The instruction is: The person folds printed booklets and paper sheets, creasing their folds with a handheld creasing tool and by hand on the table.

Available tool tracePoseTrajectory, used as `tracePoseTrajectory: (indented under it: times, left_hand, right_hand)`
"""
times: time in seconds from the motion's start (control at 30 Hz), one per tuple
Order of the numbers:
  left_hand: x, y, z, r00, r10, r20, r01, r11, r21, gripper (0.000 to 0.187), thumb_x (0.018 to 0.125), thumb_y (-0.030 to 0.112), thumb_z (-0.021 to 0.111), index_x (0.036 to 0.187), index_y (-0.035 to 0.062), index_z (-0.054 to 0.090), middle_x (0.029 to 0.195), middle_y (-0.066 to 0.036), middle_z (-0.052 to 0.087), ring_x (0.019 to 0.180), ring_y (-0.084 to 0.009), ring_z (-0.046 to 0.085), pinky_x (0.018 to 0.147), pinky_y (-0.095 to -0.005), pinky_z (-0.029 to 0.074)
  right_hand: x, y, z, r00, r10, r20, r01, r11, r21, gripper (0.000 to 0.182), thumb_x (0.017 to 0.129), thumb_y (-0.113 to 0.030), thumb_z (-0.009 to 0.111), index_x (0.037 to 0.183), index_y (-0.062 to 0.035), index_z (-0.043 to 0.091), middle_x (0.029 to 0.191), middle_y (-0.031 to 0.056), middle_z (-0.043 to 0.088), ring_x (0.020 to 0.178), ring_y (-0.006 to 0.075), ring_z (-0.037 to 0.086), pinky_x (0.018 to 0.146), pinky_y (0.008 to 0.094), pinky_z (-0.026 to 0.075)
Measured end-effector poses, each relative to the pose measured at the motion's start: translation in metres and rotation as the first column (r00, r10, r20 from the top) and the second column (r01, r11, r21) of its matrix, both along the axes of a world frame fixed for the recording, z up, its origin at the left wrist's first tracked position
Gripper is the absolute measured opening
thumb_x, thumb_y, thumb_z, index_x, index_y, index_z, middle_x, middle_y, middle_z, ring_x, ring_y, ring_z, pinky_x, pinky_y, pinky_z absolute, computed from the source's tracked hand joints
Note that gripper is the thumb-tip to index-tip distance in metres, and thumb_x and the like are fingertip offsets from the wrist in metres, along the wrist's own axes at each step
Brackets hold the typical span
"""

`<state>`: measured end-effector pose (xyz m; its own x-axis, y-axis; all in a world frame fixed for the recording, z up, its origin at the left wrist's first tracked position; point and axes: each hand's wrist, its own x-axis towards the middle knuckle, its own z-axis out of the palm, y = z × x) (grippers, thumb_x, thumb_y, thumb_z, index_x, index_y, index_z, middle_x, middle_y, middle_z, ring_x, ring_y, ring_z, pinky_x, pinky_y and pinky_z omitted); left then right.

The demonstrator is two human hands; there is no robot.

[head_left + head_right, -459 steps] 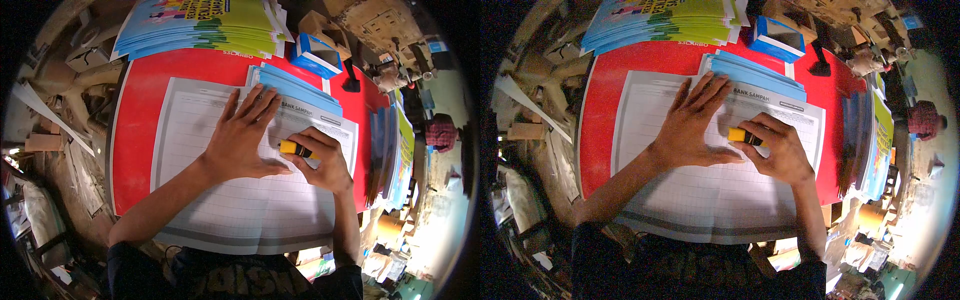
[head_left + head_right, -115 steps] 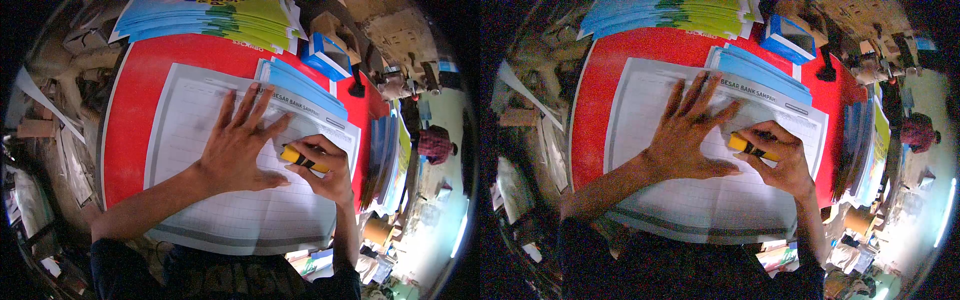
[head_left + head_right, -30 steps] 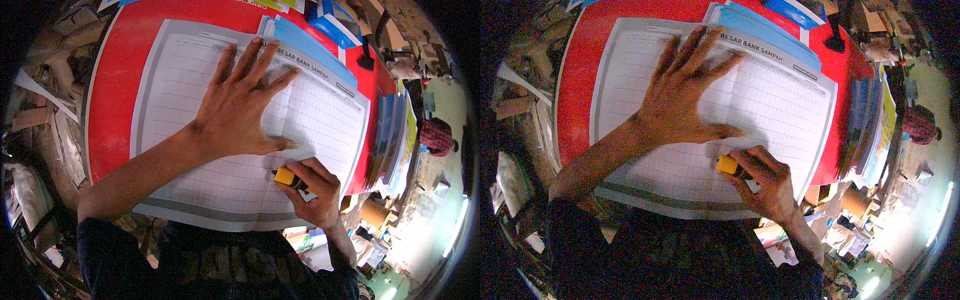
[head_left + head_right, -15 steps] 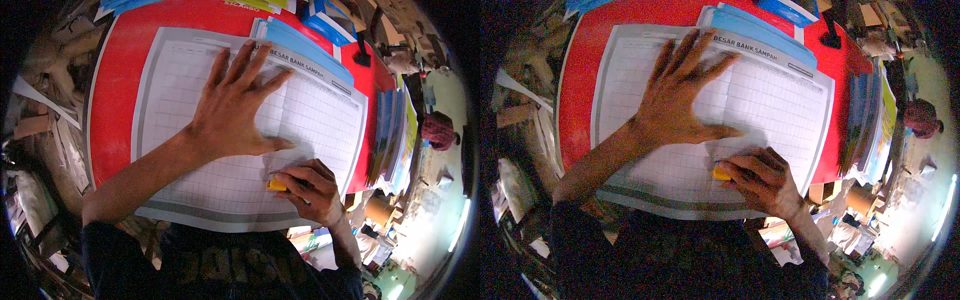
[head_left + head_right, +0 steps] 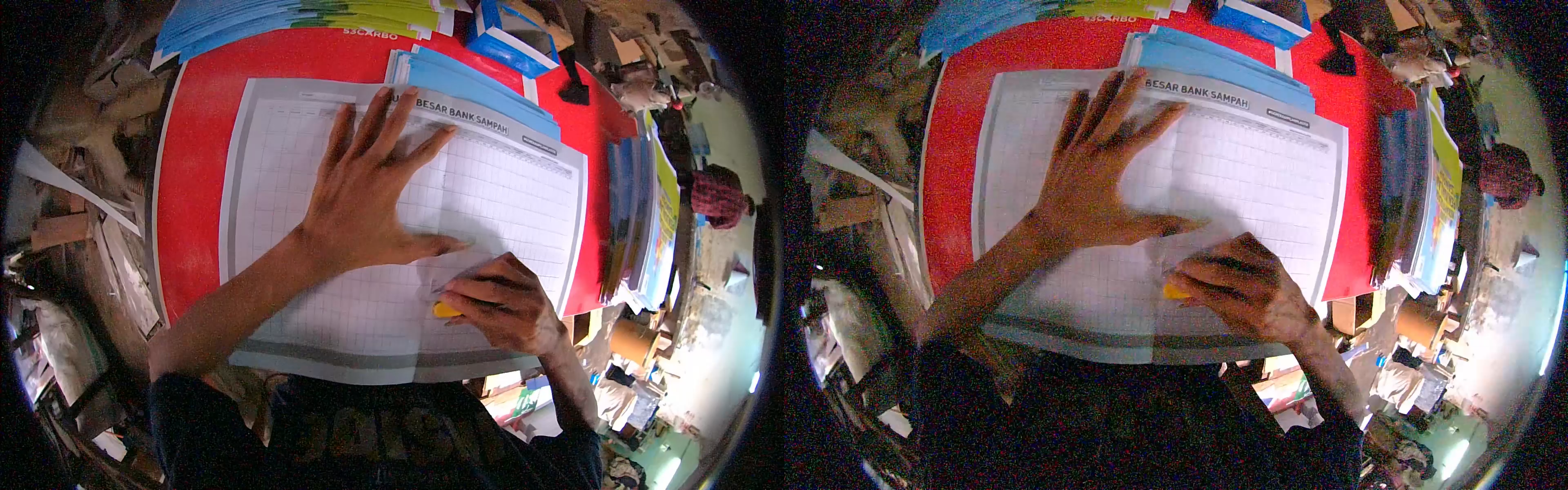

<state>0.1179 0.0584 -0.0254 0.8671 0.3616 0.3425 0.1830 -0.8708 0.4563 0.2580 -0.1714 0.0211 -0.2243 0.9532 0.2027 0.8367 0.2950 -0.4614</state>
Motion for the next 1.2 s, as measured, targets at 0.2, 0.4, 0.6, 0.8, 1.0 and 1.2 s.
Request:
tracePoseTrajectory:
  times: [0.2,0.4,0.6,0.8,1.0,1.2]
  left_hand:
    - [-0.001,-0.001,-0.004,0.999,-0.008,0.034,0.008,1.000,0.009,0.110,0.066,0.077,0.079,0.154,0.0179,0.048,0.167,-0.025,0.017,0.155,-0.0474,0.016,0.122,-0.0703,0.013]
    - [-0.001,0.000,-0.002,0.999,-0.012,0.047,0.012,1.000,-0.005,0.109,0.067,0.076,0.079,0.153,0.0167,0.049,0.167,-0.026,0.018,0.154,-0.0482,0.017,0.120,-0.0713,0.014]
    - [-0.001,0.000,-0.002,0.998,-0.012,0.054,0.013,1.000,-0.016,0.109,0.066,0.076,0.079,0.152,0.0157,0.051,0.166,-0.026,0.019,0.154,-0.0487,0.017,0.120,-0.0725,0.014]
    - [-0.003,0.000,-0.001,1.000,0.006,0.028,-0.006,1.000,-0.016,0.115,0.063,0.079,0.078,0.158,0.0237,0.043,0.168,-0.021,0.021,0.155,-0.0442,0.019,0.125,-0.0644,0.011]
    - [-0.003,-0.001,-0.002,0.999,0.010,0.041,-0.010,1.000,-0.006,0.114,0.064,0.077,0.079,0.157,0.0239,0.043,0.169,-0.021,0.020,0.155,-0.0445,0.019,0.125,-0.0644,0.012]
    - [-0.002,-0.002,-0.005,0.997,-0.020,0.069,0.020,1.000,-0.001,0.110,0.066,0.076,0.081,0.152,0.0140,0.050,0.166,-0.026,0.016,0.154,-0.0494,0.017,0.120,-0.0727,0.014]
  right_hand:
    - [-0.019,-0.010,-0.003,0.972,-0.223,-0.077,0.226,0.974,0.032,0.049,0.070,-0.020,0.089,0.116,-0.0109,0.075,0.119,0.0054,0.069,0.096,0.0276,0.068,0.081,0.0419,0.057]
    - [-0.024,-0.008,0.002,0.966,-0.248,-0.071,0.247,0.969,-0.020,0.057,0.071,-0.022,0.089,0.124,-0.0105,0.072,0.115,0.0056,0.068,0.094,0.0270,0.069,0.080,0.0418,0.057]
    - [-0.022,0.000,0.006,0.972,-0.224,-0.065,0.218,0.972,-0.084,0.056,0.073,-0.023,0.088,0.124,-0.0087,0.070,0.113,0.0055,0.068,0.092,0.0282,0.069,0.079,0.0415,0.057]
    - [-0.021,0.003,0.004,0.972,-0.222,-0.078,0.215,0.973,-0.085,0.053,0.072,-0.021,0.089,0.120,-0.0074,0.072,0.105,0.0080,0.066,0.087,0.0289,0.068,0.074,0.0412,0.057]
    - [-0.026,0.001,0.000,0.957,-0.273,-0.096,0.267,0.961,-0.068,0.051,0.070,-0.022,0.089,0.116,-0.0063,0.073,0.102,0.0087,0.066,0.086,0.0296,0.068,0.073,0.0416,0.057]
    - [-0.032,-0.002,-0.004,0.937,-0.331,-0.107,0.332,0.943,-0.009,0.053,0.069,-0.024,0.090,0.116,-0.0054,0.073,0.100,0.0096,0.069,0.085,0.0302,0.068,0.073,0.0419,0.056]
